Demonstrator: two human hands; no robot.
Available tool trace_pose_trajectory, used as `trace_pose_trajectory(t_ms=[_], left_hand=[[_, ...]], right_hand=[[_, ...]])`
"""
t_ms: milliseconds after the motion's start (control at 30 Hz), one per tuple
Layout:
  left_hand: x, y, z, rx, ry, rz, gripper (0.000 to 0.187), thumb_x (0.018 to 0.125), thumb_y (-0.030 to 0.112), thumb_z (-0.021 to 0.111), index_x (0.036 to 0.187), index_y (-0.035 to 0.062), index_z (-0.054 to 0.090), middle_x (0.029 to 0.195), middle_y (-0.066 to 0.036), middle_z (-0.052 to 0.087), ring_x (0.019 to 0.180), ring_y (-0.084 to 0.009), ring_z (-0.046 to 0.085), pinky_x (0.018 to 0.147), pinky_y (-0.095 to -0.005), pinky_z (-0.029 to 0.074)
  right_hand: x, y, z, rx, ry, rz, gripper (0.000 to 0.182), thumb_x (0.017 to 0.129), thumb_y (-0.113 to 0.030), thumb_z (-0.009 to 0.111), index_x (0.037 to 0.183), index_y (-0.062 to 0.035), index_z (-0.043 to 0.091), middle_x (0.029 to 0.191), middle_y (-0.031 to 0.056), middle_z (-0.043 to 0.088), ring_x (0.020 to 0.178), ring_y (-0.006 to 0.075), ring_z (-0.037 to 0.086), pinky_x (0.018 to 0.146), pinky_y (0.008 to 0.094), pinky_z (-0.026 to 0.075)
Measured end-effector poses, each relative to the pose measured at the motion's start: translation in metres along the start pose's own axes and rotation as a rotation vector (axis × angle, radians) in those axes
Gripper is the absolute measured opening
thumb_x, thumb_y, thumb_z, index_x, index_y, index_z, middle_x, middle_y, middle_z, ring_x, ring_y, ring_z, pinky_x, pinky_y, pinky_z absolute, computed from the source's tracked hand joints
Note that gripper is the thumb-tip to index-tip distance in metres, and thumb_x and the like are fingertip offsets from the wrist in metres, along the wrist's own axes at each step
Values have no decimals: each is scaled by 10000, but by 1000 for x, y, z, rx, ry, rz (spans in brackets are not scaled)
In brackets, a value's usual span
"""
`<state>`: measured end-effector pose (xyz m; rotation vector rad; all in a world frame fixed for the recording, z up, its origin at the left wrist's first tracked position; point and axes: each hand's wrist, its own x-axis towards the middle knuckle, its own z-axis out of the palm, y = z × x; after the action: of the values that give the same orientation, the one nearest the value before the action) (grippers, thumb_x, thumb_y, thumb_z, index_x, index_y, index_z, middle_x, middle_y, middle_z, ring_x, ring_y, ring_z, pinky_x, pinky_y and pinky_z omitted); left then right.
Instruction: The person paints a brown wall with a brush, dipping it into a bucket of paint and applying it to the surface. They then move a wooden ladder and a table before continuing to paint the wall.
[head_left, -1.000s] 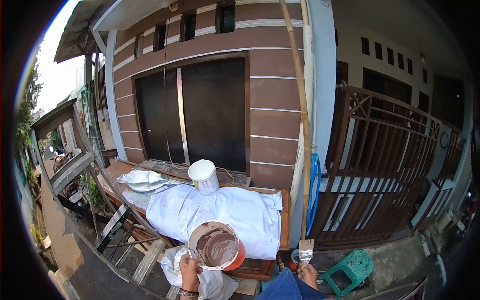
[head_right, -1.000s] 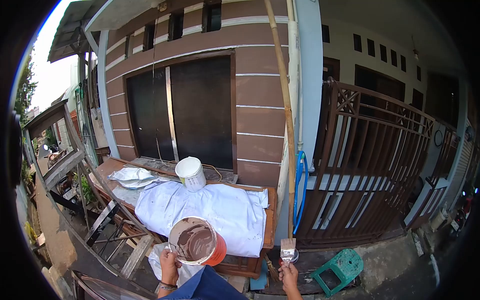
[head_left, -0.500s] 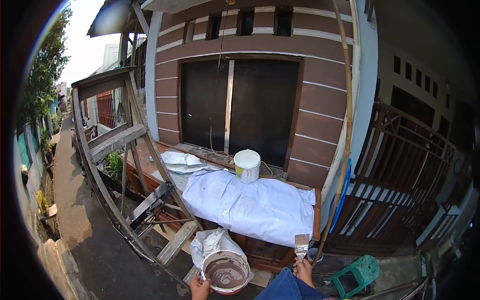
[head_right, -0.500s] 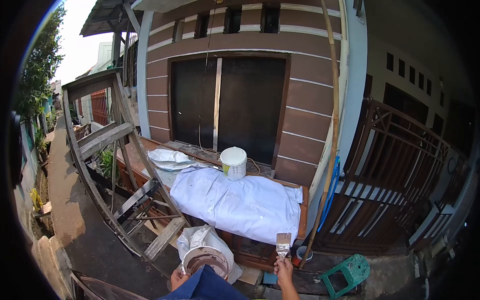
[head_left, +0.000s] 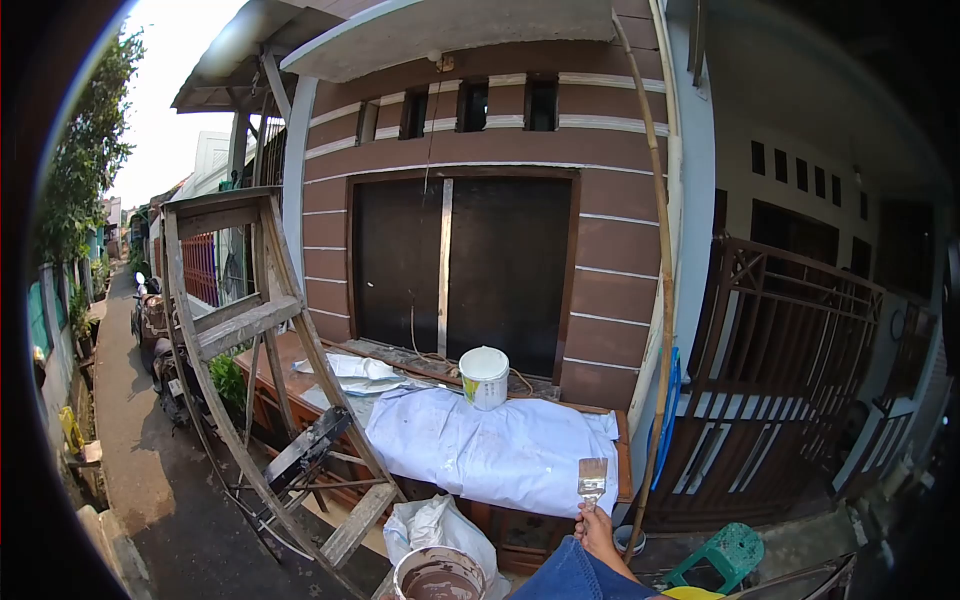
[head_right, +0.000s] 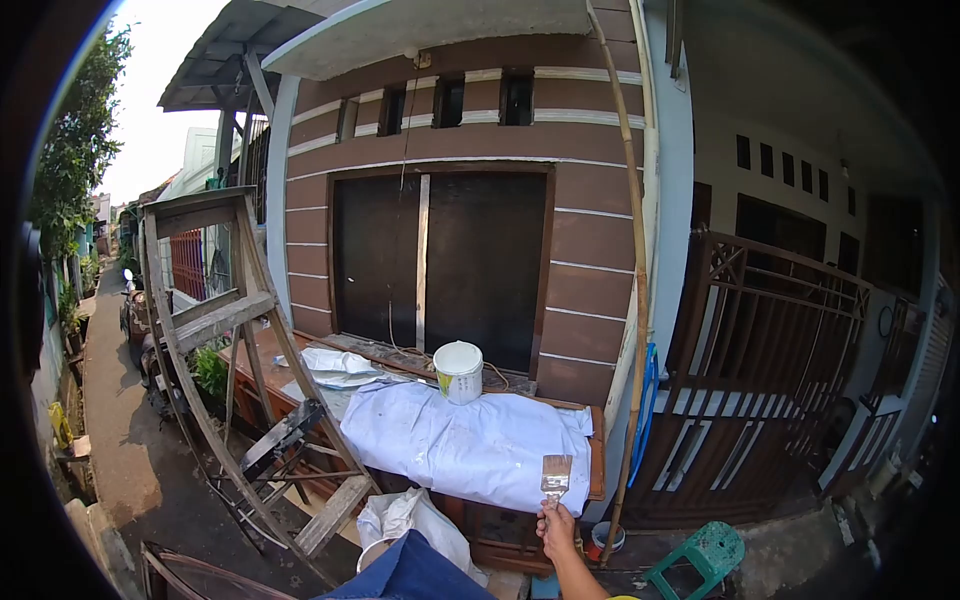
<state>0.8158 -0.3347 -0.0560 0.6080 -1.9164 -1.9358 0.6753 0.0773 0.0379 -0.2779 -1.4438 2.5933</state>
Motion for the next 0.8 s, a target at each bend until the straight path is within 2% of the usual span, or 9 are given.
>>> trace_pose_trajectory(t_ms=[167,333,500,567,800], left_hand=[[-21,21,9,-28,22,-28,172,864,53,676,909,40,510,657,-19,561,482,-91,530,443,-240,429],[-54,22,1,-115,98,-64,174,874,60,668,921,46,502,660,-28,567,466,-101,537,430,-242,438],[-124,24,-32,-250,283,-140,142,892,89,647,939,27,528,658,-13,562,476,-90,522,446,-246,459],[-144,19,-54,-265,352,-150,145,885,58,645,943,35,514,685,-35,597,483,-110,563,439,-245,460],[-175,0,-142,-244,531,-183,149,909,77,642,956,42,505,688,-11,594,493,-85,554,448,-235,468]], right_hand=[[-5,-13,19,19,-66,56,189,974,-162,644,1138,-66,641,829,21,567,598,98,506,495,248,386],[3,-12,6,38,-103,80,188,976,-160,632,1143,-73,636,831,23,567,594,100,504,494,249,387],[7,13,2,-36,-76,27,204,990,-170,615,1175,-84,619,838,-6,564,583,74,491,479,231,386],[3,31,6,-17,-99,46,222,985,-169,609,1194,-95,608,839,-10,562,586,70,493,474,220,381],[-43,85,71,-48,-174,124,253,990,-164,600,1231,-87,590,845,-5,555,570,71,492,450,213,371]])
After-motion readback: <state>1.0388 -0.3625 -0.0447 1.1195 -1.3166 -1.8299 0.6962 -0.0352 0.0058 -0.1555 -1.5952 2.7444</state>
